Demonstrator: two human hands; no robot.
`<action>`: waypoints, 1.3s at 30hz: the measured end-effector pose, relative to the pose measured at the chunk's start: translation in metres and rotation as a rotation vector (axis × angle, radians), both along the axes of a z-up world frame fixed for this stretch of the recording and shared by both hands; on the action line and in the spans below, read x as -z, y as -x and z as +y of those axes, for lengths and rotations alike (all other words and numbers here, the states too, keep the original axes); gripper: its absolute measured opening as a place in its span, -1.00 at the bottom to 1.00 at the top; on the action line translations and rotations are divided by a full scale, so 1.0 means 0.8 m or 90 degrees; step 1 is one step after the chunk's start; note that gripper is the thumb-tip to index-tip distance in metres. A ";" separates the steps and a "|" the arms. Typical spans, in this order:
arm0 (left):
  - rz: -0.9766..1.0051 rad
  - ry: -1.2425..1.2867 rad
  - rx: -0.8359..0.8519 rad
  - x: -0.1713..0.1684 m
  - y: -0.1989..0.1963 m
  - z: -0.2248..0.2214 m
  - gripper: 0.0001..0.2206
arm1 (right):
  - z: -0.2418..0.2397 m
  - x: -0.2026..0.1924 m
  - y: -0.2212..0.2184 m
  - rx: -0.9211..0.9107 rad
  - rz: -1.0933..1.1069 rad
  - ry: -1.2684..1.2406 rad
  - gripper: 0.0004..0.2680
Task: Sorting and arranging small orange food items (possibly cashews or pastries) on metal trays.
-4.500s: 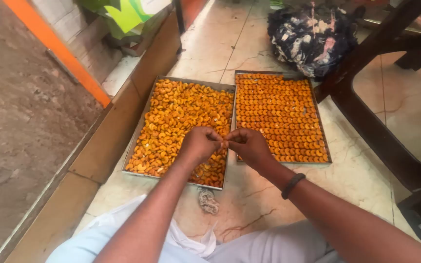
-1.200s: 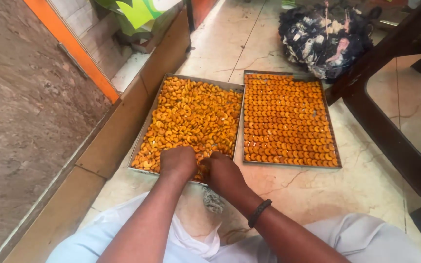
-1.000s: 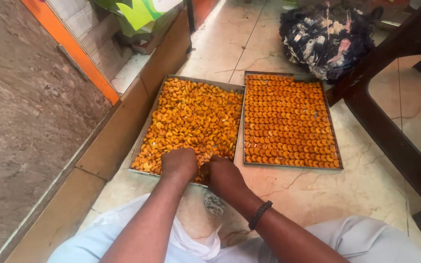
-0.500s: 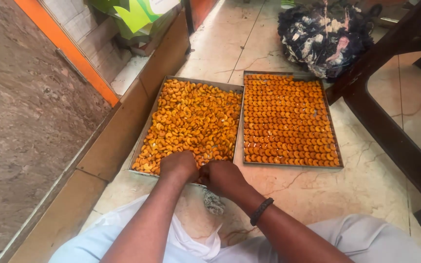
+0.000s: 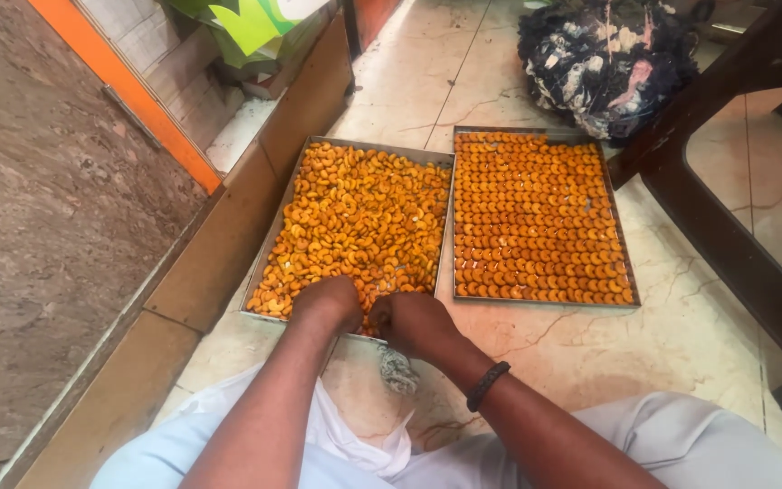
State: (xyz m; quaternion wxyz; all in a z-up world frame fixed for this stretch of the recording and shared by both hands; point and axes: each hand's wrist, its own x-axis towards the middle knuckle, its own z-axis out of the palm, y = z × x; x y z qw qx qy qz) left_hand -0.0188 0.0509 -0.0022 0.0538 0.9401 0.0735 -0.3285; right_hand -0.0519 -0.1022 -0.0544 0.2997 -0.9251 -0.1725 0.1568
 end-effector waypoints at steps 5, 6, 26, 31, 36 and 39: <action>-0.054 0.086 -0.050 0.038 -0.016 0.021 -0.78 | -0.001 -0.005 -0.002 0.038 0.018 -0.087 -0.82; -0.071 0.138 -0.063 0.045 -0.020 0.025 -0.83 | -0.002 -0.004 -0.004 0.047 0.036 -0.105 -0.81; -0.069 0.593 -0.360 0.069 -0.034 0.020 -0.91 | -0.007 0.030 -0.028 0.262 0.023 -0.367 -0.84; -0.084 0.722 -0.426 0.069 -0.034 0.013 -0.88 | -0.013 0.059 -0.038 0.228 0.030 -0.530 -0.88; -0.110 0.761 -0.460 0.067 -0.035 0.008 -0.85 | -0.021 0.047 -0.040 0.309 0.194 -0.645 -0.87; -0.135 0.701 -0.430 0.049 -0.029 -0.003 -0.89 | -0.025 0.036 -0.042 0.316 0.179 -0.659 -0.84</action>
